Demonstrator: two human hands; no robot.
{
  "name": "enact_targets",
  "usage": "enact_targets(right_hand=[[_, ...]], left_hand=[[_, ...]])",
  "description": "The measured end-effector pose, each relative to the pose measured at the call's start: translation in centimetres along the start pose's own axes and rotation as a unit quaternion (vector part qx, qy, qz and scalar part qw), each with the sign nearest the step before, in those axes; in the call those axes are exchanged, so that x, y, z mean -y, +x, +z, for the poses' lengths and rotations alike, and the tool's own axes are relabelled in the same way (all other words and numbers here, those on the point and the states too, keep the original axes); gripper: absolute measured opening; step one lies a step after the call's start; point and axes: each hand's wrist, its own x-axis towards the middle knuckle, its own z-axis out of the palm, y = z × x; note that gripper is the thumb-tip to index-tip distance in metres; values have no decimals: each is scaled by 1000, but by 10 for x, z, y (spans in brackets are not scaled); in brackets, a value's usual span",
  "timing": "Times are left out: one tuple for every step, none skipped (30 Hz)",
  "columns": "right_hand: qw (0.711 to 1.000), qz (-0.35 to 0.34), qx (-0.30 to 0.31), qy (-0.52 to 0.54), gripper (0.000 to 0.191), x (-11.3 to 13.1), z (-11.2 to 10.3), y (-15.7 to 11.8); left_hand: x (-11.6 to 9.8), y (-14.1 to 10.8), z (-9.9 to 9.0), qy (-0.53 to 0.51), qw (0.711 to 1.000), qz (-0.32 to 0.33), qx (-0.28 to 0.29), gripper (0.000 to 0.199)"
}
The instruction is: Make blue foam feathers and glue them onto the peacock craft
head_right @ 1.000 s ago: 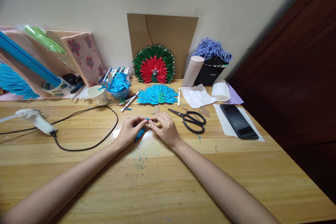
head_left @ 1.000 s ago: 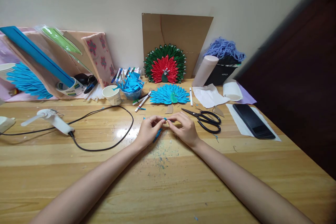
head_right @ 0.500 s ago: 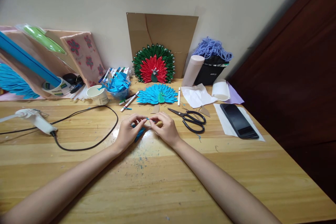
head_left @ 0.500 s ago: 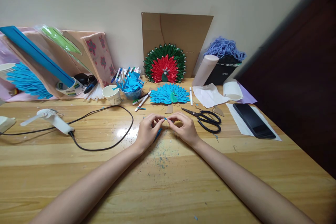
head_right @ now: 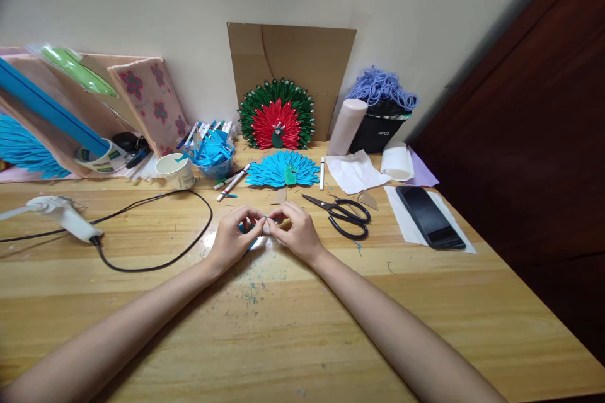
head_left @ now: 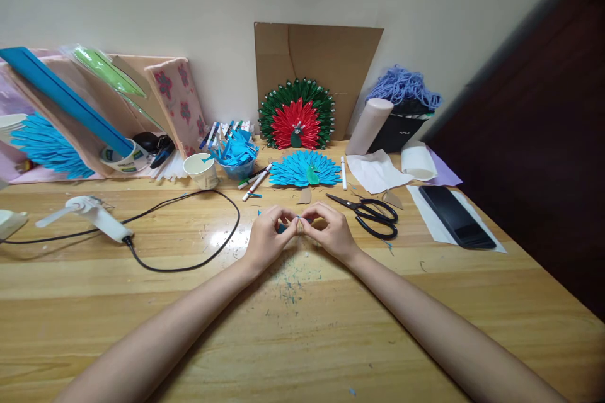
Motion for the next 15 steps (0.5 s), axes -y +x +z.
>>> enact_targets(right_hand=[[1000,1,4,-2,4,0,0,0],[1000,3,7,-3,4,0,0,0],[1000,5,9,-3,5,0,0,0],[1000,7,10,-2,5,0,0,0],[1000,9,11,1,5,0,1,0],[1000,11,12,5,5,0,1,0],[1000,14,13,8,5,0,1,0],[1000,16,13,12,4,0,1,0],[1000,20,13,14,4,-1,1,1],[1000,23,12,17,3,-1,1,1],[999,27,11,19,1,-1,1,1],[999,31,9,20,1,-1,1,1],[999,35,4,21,2,-2,2,1],[999,40,-1,22,3,-2,2,1],[999,47,-9,24,4,-3,2,1]], left_hand=[[0,0,0,2,1000,2,-1,8],[-1,0,0,3,1000,3,-2,8],[-1,0,0,2,1000,1,-2,8],[-1,1,1,-2,1000,-3,-2,8],[-1,1,1,-7,1000,-8,-1,8],[0,1,1,-12,1000,-14,-1,9],[0,1,1,-18,1000,-20,0,9],[0,2,1,-23,999,-24,0,9],[1,2,2,-27,999,-28,0,10],[1,2,2,-30,999,-30,-2,10],[1,2,2,-33,999,-31,-4,10],[1,3,1,-36,999,-33,-7,10],[1,3,1,-39,999,-36,-11,10],[1,3,1,-43,998,-40,-15,11],[1,3,1,-48,997,-48,-20,11]])
